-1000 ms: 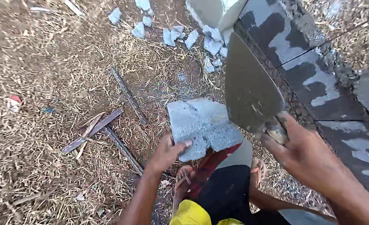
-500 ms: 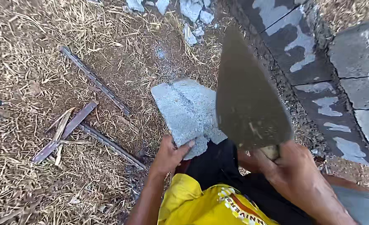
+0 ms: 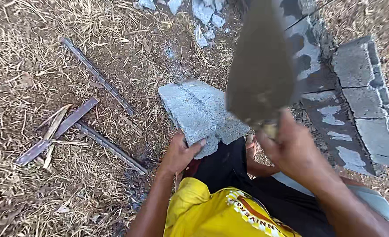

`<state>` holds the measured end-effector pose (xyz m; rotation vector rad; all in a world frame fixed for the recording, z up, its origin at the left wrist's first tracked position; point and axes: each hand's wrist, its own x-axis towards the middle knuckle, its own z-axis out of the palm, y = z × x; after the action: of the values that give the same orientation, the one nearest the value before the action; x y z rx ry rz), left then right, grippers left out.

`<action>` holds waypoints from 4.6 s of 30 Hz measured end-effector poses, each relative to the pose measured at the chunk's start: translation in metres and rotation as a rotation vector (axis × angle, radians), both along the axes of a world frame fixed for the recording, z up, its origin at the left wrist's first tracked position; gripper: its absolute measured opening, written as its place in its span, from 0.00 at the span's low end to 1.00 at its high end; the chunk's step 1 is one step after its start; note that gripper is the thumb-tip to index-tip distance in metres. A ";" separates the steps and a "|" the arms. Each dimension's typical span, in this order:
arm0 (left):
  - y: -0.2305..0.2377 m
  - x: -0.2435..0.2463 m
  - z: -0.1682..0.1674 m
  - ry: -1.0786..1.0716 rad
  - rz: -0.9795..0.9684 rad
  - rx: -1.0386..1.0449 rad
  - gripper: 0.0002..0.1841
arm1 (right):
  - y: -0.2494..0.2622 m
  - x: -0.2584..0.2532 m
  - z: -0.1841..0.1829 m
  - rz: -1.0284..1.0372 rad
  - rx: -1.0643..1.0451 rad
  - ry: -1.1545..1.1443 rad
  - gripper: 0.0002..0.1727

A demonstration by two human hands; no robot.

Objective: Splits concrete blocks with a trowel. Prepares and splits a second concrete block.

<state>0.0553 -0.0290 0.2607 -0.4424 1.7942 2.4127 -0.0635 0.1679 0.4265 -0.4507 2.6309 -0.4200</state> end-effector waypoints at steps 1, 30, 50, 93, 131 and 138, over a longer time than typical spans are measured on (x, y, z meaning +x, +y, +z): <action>0.001 0.001 0.000 -0.007 0.002 -0.008 0.13 | -0.001 -0.002 -0.004 0.052 0.068 -0.069 0.16; -0.003 -0.019 0.021 -0.191 0.083 -0.006 0.13 | 0.016 0.002 -0.004 0.172 -0.136 0.187 0.14; -0.005 -0.021 0.023 -0.140 0.089 0.034 0.12 | 0.025 0.005 0.001 0.063 -0.430 0.386 0.20; -0.025 -0.053 0.043 -0.175 0.132 0.047 0.15 | 0.018 -0.012 -0.060 0.096 -0.145 0.149 0.19; -0.025 -0.051 0.044 -0.168 0.130 0.052 0.14 | 0.021 0.003 -0.052 0.069 -0.460 0.437 0.16; -0.025 -0.051 0.046 -0.183 0.136 0.036 0.15 | 0.016 -0.002 -0.067 0.142 -0.077 0.225 0.18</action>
<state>0.0047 -0.0536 0.3063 -0.7770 1.6920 2.3960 -0.0651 0.1842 0.3598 -0.7440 2.7808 -0.4495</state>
